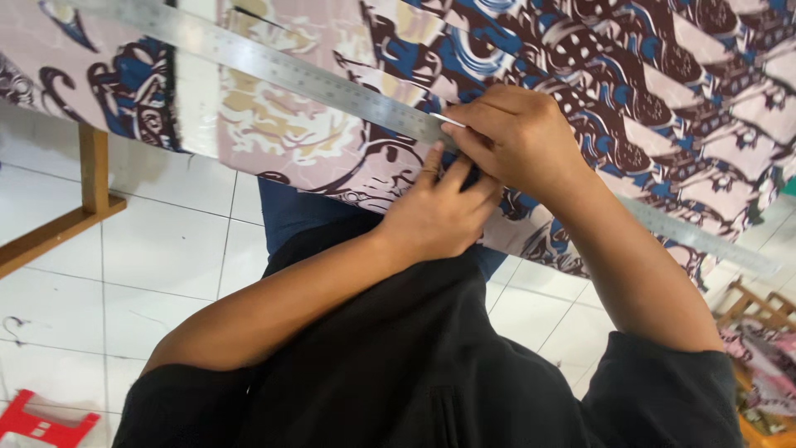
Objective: The person measures a patterned fabric laid on a table using a metal ruler and marks it with a white chalk-like tool. They repeatedly reposition the ruler and make marks along the fabric's length.
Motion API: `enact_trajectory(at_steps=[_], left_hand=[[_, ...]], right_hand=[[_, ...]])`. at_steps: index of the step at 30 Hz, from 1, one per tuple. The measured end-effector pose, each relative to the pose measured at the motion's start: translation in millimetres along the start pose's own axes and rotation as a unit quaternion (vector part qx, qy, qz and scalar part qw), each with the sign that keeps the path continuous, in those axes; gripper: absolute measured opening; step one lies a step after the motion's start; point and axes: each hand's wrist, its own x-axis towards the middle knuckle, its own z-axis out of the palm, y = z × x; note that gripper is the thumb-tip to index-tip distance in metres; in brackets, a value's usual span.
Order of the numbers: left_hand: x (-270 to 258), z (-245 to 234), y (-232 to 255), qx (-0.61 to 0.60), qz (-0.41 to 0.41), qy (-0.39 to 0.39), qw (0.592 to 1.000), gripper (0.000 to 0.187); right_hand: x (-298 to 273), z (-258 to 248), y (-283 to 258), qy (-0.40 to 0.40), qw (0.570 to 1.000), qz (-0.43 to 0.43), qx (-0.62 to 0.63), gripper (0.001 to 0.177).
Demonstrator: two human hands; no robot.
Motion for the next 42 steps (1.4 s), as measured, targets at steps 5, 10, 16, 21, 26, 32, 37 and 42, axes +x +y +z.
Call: enact_trajectory(at_steps=[5,10,16,21,26,32,37,42], left_hand=[[-2,2,-2,0.002,0.008,-0.004,1.000,0.040],[1,-2,-1,-0.011,-0.006,-0.018,1.000,0.040],[8,-7,0,-0.012,0.002,-0.073,0.997,0.045],[12,-14,-1,0.003,-0.002,-0.110,0.994,0.055],[13,-22,-8,0.016,0.038,-0.156,0.987,0.074],[14,-22,-8,0.024,0.044,-0.179,0.983,0.071],[8,-24,-13,0.002,0.022,-0.099,0.995,0.052],[-15,-61,-54,-0.112,-0.045,0.001,0.993,0.019]], right_hand=[[27,14,-6,0.000,1.000,-0.024,0.007,0.014],[58,26,-11,-0.018,0.999,-0.042,0.018,0.017],[94,47,-23,-0.024,0.998,-0.048,0.017,0.014],[123,63,-35,-0.009,0.997,-0.066,0.032,0.014],[150,80,-44,0.004,0.996,-0.079,0.045,0.014],[175,102,-49,0.009,0.997,-0.074,0.000,0.012],[175,83,-46,0.068,0.993,-0.039,0.087,0.019],[71,-2,-29,0.137,0.979,0.113,0.102,0.013]])
